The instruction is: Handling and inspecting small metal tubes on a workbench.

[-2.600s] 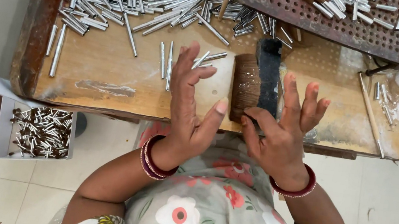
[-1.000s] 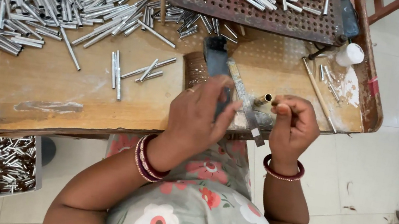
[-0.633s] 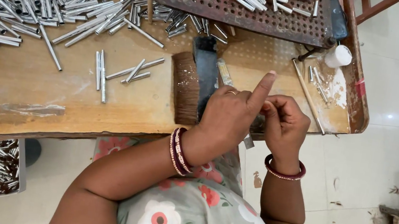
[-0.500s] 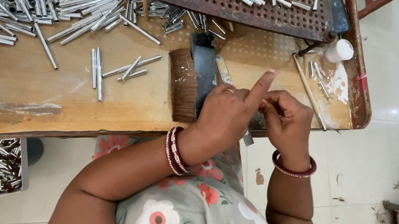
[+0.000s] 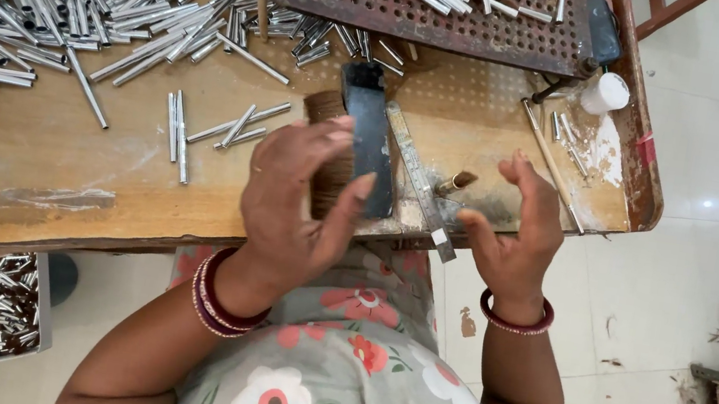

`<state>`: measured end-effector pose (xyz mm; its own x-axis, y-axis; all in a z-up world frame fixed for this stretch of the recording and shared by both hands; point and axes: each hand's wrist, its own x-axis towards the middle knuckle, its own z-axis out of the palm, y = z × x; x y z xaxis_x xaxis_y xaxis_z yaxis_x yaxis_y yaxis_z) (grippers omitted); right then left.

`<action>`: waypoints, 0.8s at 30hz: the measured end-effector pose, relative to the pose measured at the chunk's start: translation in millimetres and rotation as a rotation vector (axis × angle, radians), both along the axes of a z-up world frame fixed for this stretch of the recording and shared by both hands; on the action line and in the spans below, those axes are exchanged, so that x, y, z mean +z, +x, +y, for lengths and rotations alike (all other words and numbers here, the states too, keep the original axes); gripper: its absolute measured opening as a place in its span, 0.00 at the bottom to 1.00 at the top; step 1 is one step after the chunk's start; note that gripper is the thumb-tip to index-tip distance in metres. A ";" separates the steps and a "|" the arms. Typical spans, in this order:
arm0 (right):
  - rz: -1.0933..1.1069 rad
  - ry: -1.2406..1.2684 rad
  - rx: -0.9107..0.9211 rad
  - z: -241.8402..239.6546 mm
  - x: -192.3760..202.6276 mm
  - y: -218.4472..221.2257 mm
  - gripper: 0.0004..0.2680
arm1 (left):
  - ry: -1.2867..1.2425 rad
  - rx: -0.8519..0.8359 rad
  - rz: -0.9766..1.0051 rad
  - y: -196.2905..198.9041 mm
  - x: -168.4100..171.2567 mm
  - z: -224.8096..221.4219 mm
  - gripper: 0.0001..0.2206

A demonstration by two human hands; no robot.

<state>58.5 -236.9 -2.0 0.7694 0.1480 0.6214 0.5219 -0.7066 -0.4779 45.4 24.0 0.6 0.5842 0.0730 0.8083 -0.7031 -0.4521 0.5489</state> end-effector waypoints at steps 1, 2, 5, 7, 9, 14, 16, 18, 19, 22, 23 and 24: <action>-0.002 0.003 -0.004 -1.0 -6.8 7.5 0.27 | 0.003 -0.004 -0.002 -2.9 -6.9 5.1 0.19; 0.173 0.018 0.009 -2.0 -13.5 15.0 0.20 | -0.060 0.031 0.022 -5.7 -13.7 10.2 0.17; 0.167 -0.010 -0.014 9.7 -15.1 17.8 0.11 | -0.184 0.049 0.088 -4.6 -25.1 22.4 0.12; 0.009 -0.063 -0.048 15.7 -15.6 17.3 0.10 | -0.252 0.036 0.153 -4.3 -28.9 26.9 0.08; 0.024 -0.106 -0.010 16.2 -20.1 22.8 0.09 | -0.399 -0.038 0.208 -6.1 -28.8 29.9 0.04; -0.001 -0.062 -0.047 16.9 -22.5 19.5 0.10 | -0.398 -0.041 0.225 -7.6 -27.4 28.7 0.06; 0.043 -0.071 -0.049 16.1 -24.2 19.5 0.09 | -0.444 -0.080 0.227 -7.4 -26.4 29.1 0.09; -0.048 -0.073 -0.063 17.3 -22.6 19.3 0.10 | -0.386 -0.041 0.226 -5.1 -27.2 30.8 0.07; -0.046 -0.074 -0.062 17.7 -21.7 19.7 0.10 | -0.387 -0.040 0.229 -5.8 -28.1 31.0 0.07; 0.017 -0.130 -0.076 18.2 -20.1 22.0 0.10 | -0.417 -0.072 0.249 -5.1 -29.4 30.8 0.07; 0.002 -0.145 -0.065 18.1 -20.7 21.7 0.10 | -0.420 -0.074 0.246 -5.8 -29.5 30.5 0.07; -0.012 -0.161 -0.053 17.9 -21.5 21.3 0.09 | -0.423 -0.076 0.243 -6.7 -29.9 30.1 0.07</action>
